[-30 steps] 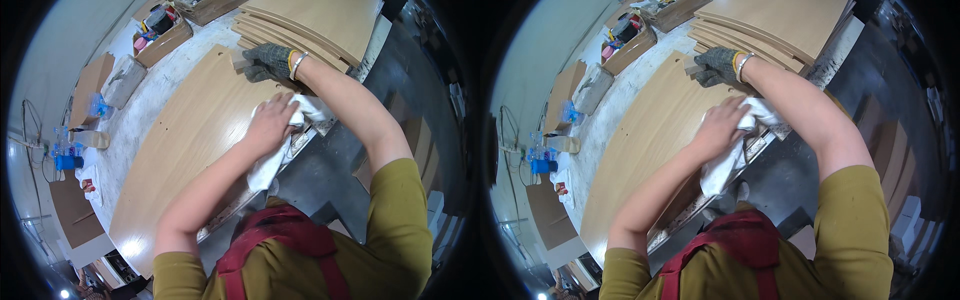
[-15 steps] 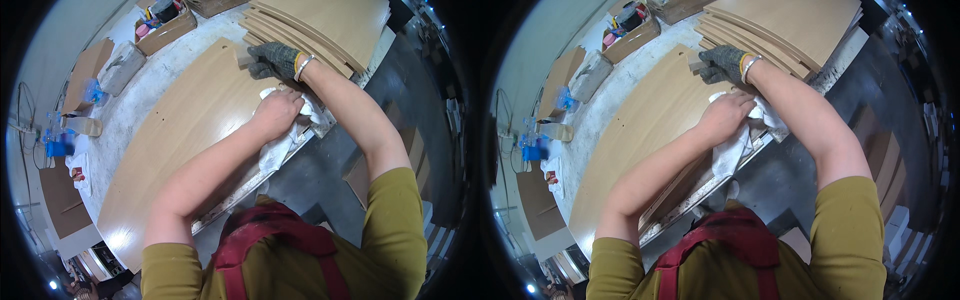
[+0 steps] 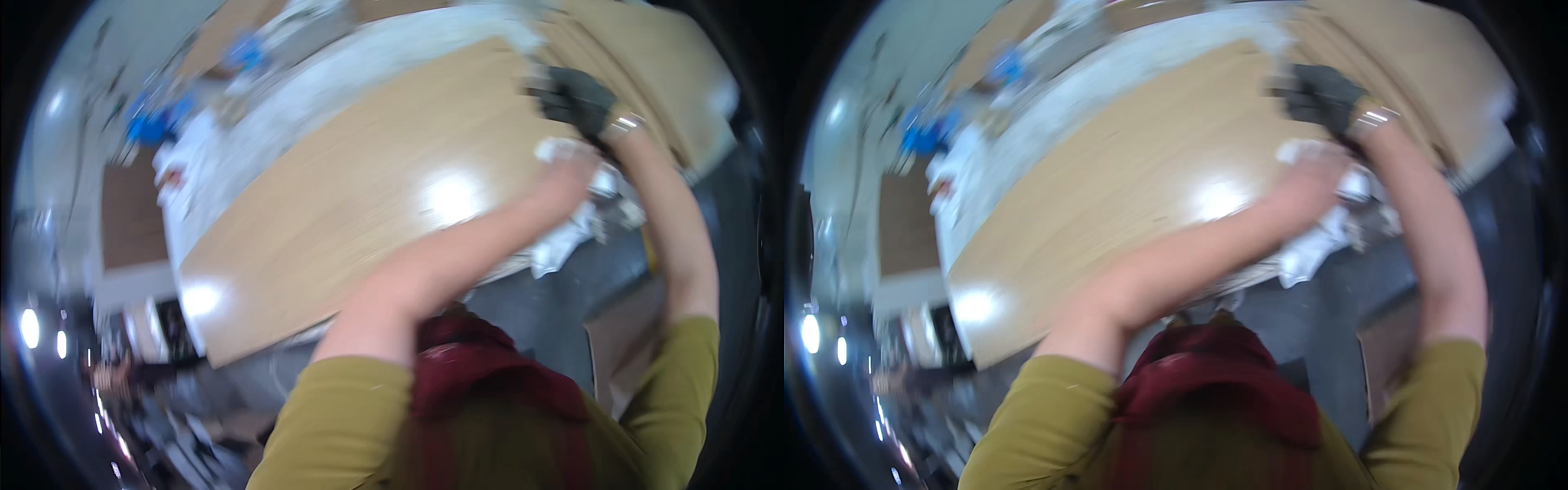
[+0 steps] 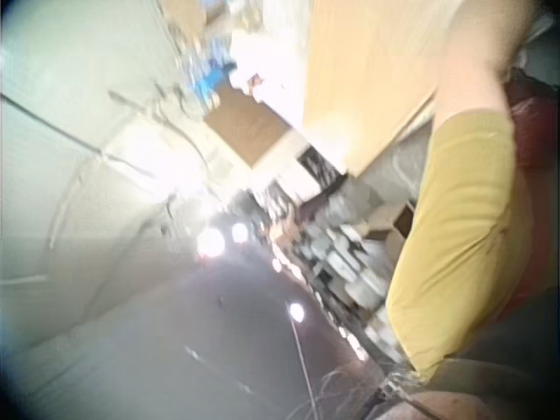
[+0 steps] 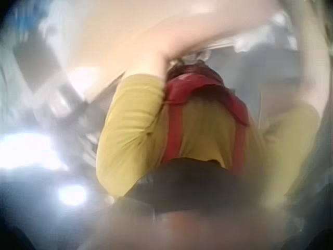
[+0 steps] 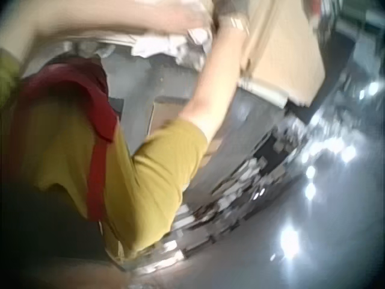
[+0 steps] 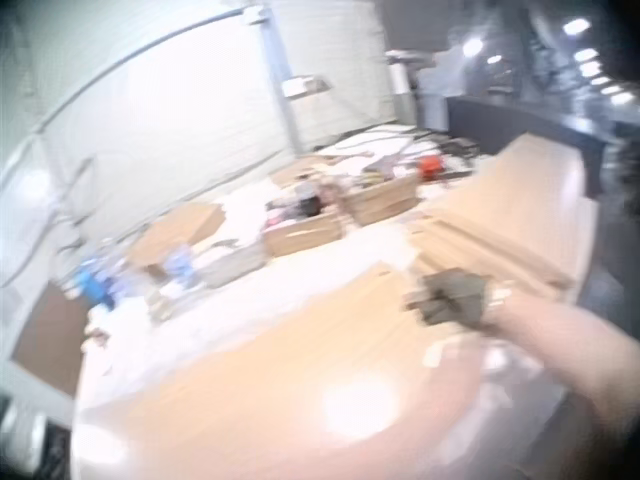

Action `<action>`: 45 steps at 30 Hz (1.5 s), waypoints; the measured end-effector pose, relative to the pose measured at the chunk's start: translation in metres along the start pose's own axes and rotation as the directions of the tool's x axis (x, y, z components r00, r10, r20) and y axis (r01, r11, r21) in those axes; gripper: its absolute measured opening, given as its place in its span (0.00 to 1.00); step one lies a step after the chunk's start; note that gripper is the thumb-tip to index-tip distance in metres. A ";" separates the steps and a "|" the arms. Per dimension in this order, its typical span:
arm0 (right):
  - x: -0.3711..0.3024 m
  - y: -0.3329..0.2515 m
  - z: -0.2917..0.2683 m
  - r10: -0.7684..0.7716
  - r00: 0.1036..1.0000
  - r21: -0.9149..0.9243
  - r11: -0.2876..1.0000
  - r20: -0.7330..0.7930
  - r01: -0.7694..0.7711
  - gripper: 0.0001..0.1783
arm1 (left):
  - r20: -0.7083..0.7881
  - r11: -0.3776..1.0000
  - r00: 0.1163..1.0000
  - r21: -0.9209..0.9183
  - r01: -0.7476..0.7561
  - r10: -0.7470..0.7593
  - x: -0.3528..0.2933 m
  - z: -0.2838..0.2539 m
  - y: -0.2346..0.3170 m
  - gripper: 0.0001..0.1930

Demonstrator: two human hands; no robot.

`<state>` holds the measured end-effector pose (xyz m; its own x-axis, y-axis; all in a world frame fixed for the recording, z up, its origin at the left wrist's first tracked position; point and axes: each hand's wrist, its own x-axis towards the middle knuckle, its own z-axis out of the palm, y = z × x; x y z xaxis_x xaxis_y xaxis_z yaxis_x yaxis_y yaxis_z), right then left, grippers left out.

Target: The person wipes the surface of a wooden panel with a white cloth, then flips the panel and wipes the other side. The person repeats this process on multiple panels, handling them one at a time and stacking them on the workbench.

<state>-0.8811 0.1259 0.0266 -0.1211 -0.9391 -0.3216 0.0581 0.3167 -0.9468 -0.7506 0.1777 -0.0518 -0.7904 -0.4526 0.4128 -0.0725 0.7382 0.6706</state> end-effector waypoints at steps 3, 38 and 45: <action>0.018 0.024 -0.044 -0.053 0.941 0.305 0.951 0.335 -0.056 0.15 | 0.024 0.898 0.990 0.418 -0.139 0.142 -0.043 0.001 0.013 0.26; 0.009 0.012 -0.032 0.041 0.997 0.189 0.981 0.067 -0.053 0.11 | -0.281 0.287 0.688 0.756 0.588 -0.669 -0.441 -0.326 0.124 0.36; -0.003 0.090 0.085 -0.209 0.903 0.636 0.766 0.376 -0.088 0.20 | -0.197 0.417 0.751 0.730 0.542 -0.630 -0.371 -0.259 0.098 0.31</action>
<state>-0.7916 0.1457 -0.0564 0.2510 -0.9641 -0.0865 0.6856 0.2401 -0.6872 -0.3067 0.2886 0.0204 -0.4278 -0.9038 0.0088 -0.9024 0.4277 0.0528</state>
